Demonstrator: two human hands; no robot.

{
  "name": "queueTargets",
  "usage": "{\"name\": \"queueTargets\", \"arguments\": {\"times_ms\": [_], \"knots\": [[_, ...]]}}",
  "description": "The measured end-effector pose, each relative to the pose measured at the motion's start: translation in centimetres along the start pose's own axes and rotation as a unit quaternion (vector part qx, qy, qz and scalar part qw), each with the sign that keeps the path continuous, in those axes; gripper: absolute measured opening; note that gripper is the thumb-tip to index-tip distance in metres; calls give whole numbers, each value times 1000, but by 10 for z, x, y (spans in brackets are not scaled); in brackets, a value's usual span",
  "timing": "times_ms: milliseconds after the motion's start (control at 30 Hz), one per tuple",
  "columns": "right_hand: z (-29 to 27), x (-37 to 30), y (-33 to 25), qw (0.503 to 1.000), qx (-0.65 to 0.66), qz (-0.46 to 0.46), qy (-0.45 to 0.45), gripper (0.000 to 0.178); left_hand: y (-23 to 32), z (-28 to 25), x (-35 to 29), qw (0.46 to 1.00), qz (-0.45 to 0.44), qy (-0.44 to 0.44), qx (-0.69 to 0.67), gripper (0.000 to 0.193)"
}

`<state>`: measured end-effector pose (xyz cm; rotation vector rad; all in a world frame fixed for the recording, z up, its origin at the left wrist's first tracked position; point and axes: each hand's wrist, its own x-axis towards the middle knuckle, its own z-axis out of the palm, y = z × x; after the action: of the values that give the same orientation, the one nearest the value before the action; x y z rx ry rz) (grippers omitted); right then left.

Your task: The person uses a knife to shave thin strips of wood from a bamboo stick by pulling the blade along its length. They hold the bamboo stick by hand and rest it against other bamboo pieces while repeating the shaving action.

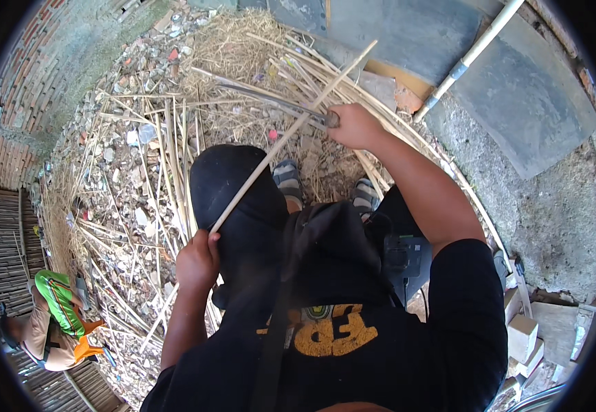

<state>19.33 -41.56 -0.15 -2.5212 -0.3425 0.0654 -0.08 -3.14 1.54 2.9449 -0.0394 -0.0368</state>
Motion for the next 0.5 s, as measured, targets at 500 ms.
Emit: {"name": "queueTargets", "arguments": {"times_ms": [500], "knots": [[-13,3,7,998,-61,4,-23,30,-7,-7,4,1000,-13,-22,-3,35]]}}
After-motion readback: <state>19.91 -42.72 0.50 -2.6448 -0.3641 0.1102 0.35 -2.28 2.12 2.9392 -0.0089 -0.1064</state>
